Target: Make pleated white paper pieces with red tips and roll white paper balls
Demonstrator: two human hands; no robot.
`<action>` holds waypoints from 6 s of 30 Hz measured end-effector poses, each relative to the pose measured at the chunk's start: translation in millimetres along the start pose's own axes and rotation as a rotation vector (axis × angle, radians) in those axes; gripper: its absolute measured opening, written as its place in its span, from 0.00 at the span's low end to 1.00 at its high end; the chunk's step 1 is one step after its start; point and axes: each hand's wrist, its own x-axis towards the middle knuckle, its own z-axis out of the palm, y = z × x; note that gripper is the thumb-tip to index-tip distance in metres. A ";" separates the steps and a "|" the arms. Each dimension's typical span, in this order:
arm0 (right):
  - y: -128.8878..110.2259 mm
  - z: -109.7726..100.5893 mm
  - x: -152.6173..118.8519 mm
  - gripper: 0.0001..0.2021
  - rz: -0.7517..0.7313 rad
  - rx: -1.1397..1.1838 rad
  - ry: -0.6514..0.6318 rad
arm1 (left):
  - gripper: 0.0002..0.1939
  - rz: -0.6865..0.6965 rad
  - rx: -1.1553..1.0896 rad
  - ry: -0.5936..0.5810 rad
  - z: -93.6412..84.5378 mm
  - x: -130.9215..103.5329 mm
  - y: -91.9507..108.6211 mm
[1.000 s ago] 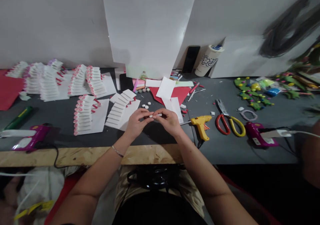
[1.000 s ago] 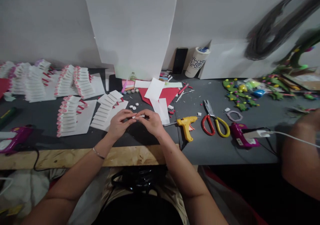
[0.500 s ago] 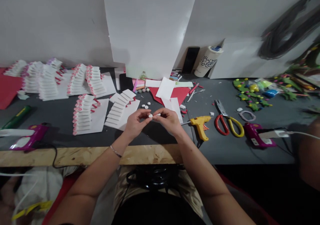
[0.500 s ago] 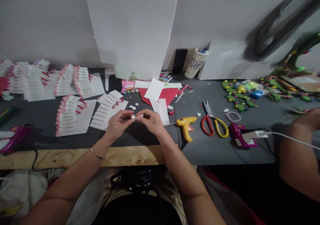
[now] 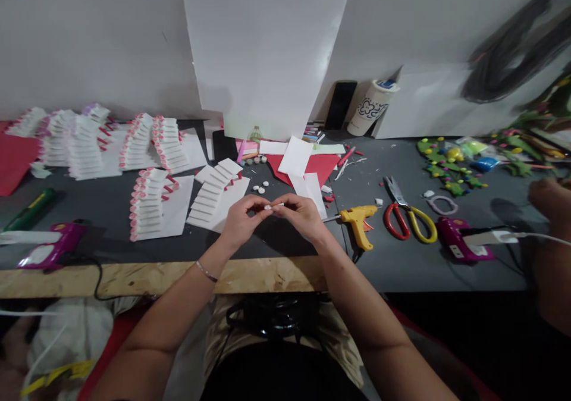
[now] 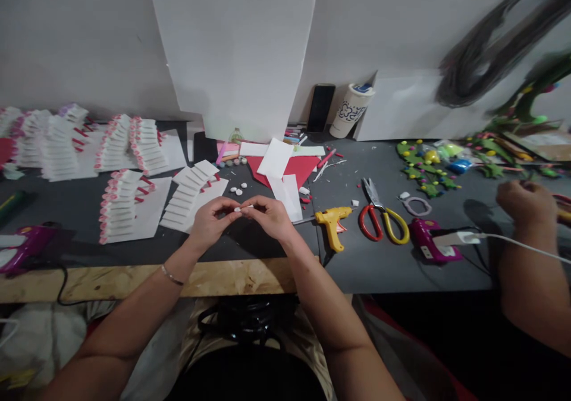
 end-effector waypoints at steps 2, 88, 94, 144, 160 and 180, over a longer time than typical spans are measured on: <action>-0.9 -1.0 0.8 0.12 0.008 0.023 -0.009 | 0.07 0.025 0.012 -0.020 -1.2 0.4 1.0; -18.7 11.4 -90.1 0.02 -0.221 -0.135 0.282 | 0.06 -0.112 -0.252 -0.218 -2.9 -31.8 68.1; -23.1 6.9 -98.3 0.02 -0.185 -0.171 0.163 | 0.06 -0.111 -0.129 -0.233 -6.8 -45.7 69.8; 32.2 -151.5 -101.2 0.16 0.064 -1.318 0.448 | 0.12 -0.098 -0.341 0.182 10.3 -69.7 52.5; -45.7 -31.4 -157.1 0.21 0.004 0.068 0.043 | 0.20 -0.358 -0.728 0.135 24.9 -58.5 48.4; -43.1 -27.8 -151.7 0.28 -0.167 -0.193 -0.054 | 0.19 -0.323 -0.714 0.047 18.1 -53.2 65.9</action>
